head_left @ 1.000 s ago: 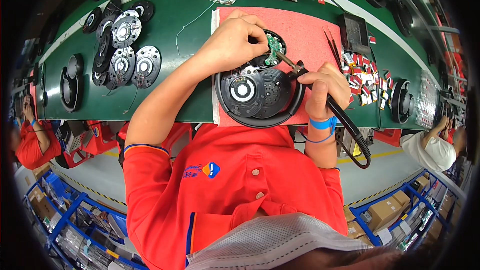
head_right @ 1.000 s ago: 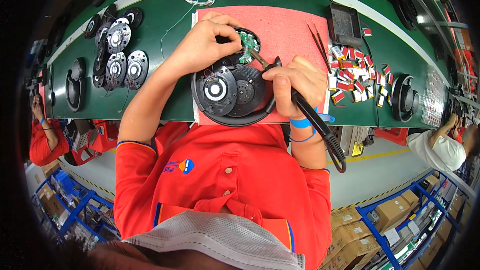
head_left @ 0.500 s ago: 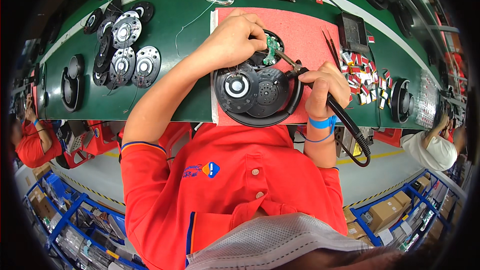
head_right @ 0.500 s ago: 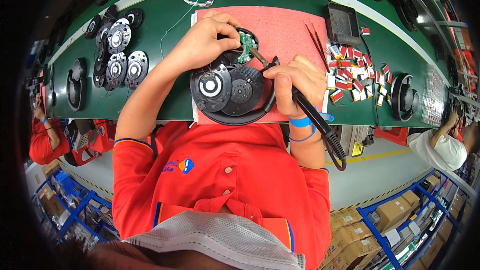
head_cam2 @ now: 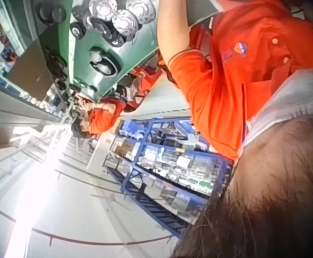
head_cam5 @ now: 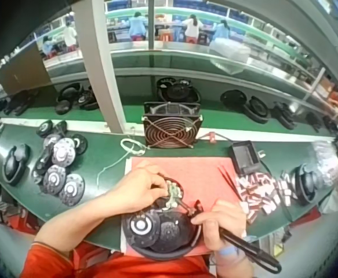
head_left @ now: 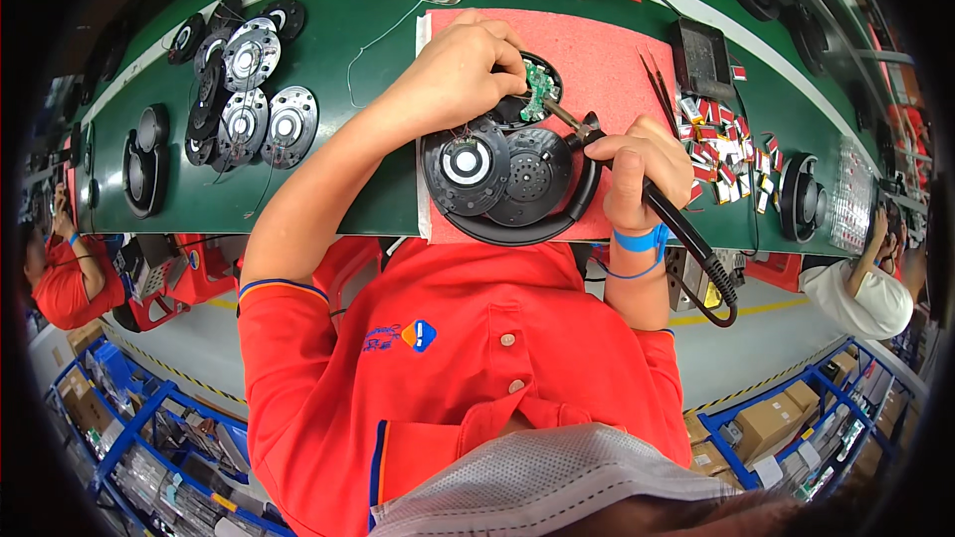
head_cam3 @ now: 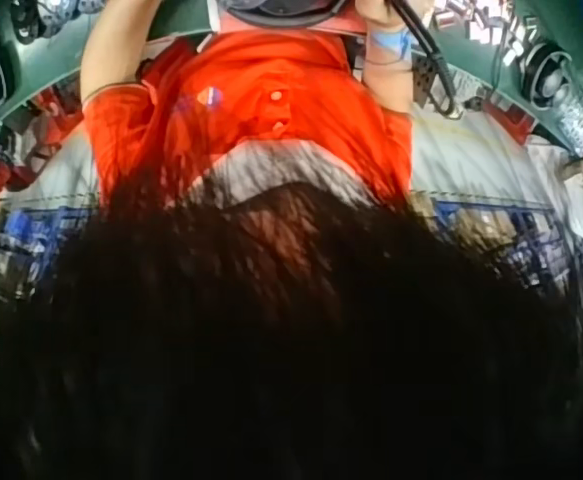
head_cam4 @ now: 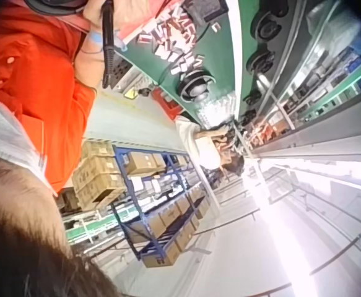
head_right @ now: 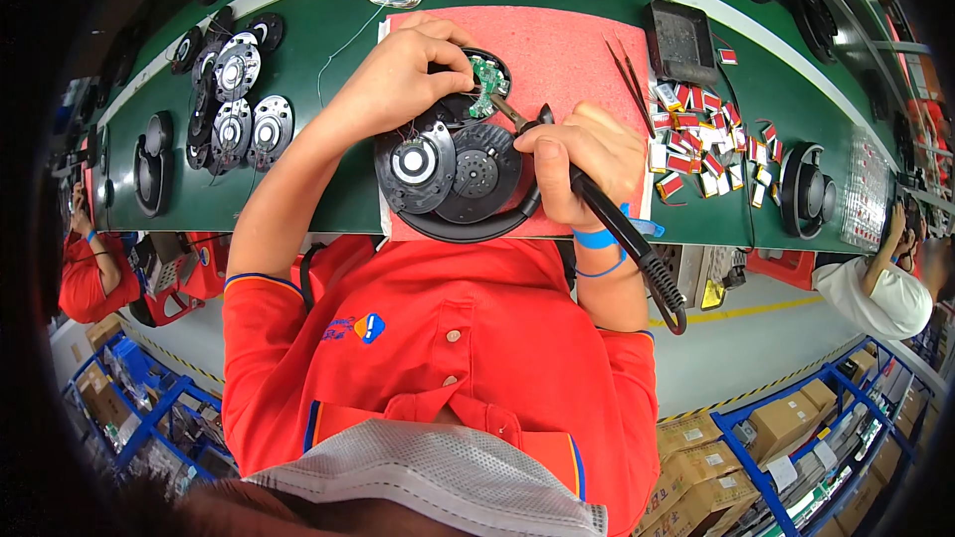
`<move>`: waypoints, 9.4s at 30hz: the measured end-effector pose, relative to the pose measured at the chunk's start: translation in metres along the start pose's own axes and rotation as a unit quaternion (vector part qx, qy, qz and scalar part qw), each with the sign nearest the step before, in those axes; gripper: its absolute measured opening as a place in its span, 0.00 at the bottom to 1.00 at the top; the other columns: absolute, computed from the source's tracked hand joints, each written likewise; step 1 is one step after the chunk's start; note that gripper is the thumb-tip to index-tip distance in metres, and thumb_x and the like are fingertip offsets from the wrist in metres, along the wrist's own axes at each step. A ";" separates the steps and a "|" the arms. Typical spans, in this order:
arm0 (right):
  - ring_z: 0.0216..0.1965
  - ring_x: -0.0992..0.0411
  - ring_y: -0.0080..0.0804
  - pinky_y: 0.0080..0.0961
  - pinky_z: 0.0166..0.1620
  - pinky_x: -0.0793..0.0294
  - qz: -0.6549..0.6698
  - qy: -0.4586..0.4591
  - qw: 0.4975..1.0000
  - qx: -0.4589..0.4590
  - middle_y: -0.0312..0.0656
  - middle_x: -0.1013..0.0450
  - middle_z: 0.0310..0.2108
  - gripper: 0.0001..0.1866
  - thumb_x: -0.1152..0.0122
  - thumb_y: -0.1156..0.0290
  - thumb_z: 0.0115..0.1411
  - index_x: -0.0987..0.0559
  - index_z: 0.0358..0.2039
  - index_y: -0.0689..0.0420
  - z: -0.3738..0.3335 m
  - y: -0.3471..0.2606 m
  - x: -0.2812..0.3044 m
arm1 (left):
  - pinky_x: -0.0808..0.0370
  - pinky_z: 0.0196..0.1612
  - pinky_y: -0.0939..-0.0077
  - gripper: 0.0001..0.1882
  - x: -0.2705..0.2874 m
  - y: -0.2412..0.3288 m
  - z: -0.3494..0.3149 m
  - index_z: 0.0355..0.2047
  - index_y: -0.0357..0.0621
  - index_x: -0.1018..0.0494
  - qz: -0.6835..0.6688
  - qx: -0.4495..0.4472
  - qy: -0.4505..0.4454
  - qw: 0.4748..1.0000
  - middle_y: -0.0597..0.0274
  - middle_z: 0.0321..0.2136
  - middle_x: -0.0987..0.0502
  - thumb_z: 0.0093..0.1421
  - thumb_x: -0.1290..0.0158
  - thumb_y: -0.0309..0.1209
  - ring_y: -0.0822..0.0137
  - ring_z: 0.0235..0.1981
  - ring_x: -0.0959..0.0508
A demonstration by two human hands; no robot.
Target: Soldering internal wires onto the circuit board of headphones on an assembly line.
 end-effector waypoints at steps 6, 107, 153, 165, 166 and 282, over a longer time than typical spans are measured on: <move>0.13 0.42 0.26 0.24 0.19 0.48 -0.004 0.005 1.000 0.006 0.39 0.31 0.13 0.18 0.50 0.68 0.59 0.24 0.15 0.64 -0.001 0.000 0.000 | 0.34 0.52 0.68 0.05 0.005 0.009 0.002 0.26 0.39 0.21 0.019 -0.070 0.020 0.997 0.58 0.41 0.23 0.50 0.43 0.28 0.58 0.48 0.30; 0.13 0.43 0.27 0.25 0.18 0.49 -0.002 0.015 1.000 0.011 0.38 0.35 0.11 0.19 0.50 0.66 0.61 0.25 0.16 0.63 0.000 -0.002 -0.001 | 0.31 0.47 0.69 0.04 -0.004 0.004 0.005 0.25 0.36 0.25 -0.002 -0.062 -0.011 0.998 0.55 0.39 0.24 0.49 0.45 0.25 0.56 0.43 0.26; 0.43 0.29 0.51 0.38 0.43 0.26 -0.010 -0.247 0.969 -0.013 0.48 0.28 0.38 0.18 0.37 0.81 0.42 0.27 0.37 0.56 -0.083 -0.035 0.015 | 0.29 0.42 0.72 0.11 0.107 -0.068 -0.008 0.34 0.36 0.26 0.105 0.106 -0.057 0.987 0.54 0.32 0.24 0.56 0.48 0.32 0.66 0.35 0.25; 0.33 0.31 0.43 0.28 0.38 0.31 -0.244 -0.139 0.958 0.055 0.46 0.33 0.31 0.16 0.35 0.84 0.47 0.29 0.36 0.59 0.085 0.030 0.108 | 0.31 0.52 0.56 0.26 0.214 -0.269 0.079 0.51 0.42 0.34 0.407 0.073 0.108 0.904 0.48 0.50 0.31 0.49 0.57 0.16 0.41 0.48 0.30; 0.34 0.31 0.44 0.29 0.39 0.31 -0.246 -0.136 0.958 0.062 0.45 0.33 0.32 0.15 0.36 0.83 0.48 0.29 0.37 0.59 0.103 0.046 0.102 | 0.31 0.51 0.56 0.25 0.220 -0.260 0.075 0.49 0.41 0.32 0.390 0.073 0.111 0.911 0.46 0.48 0.29 0.49 0.58 0.14 0.41 0.46 0.29; 0.39 0.25 0.44 0.31 0.42 0.25 -0.083 -0.111 0.988 -0.072 0.48 0.24 0.41 0.20 0.35 0.85 0.46 0.28 0.40 0.59 -0.016 0.026 -0.020 | 0.33 0.50 0.68 0.04 0.003 0.015 0.000 0.27 0.39 0.21 -0.023 -0.049 0.116 0.992 0.62 0.40 0.23 0.51 0.42 0.26 0.61 0.47 0.30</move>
Point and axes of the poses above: each hand's wrist, its own z-axis towards the middle knuckle, its own x-axis out of the back of the hand, y = z × x, the point moved 8 cm from there along z, towards the middle knuckle
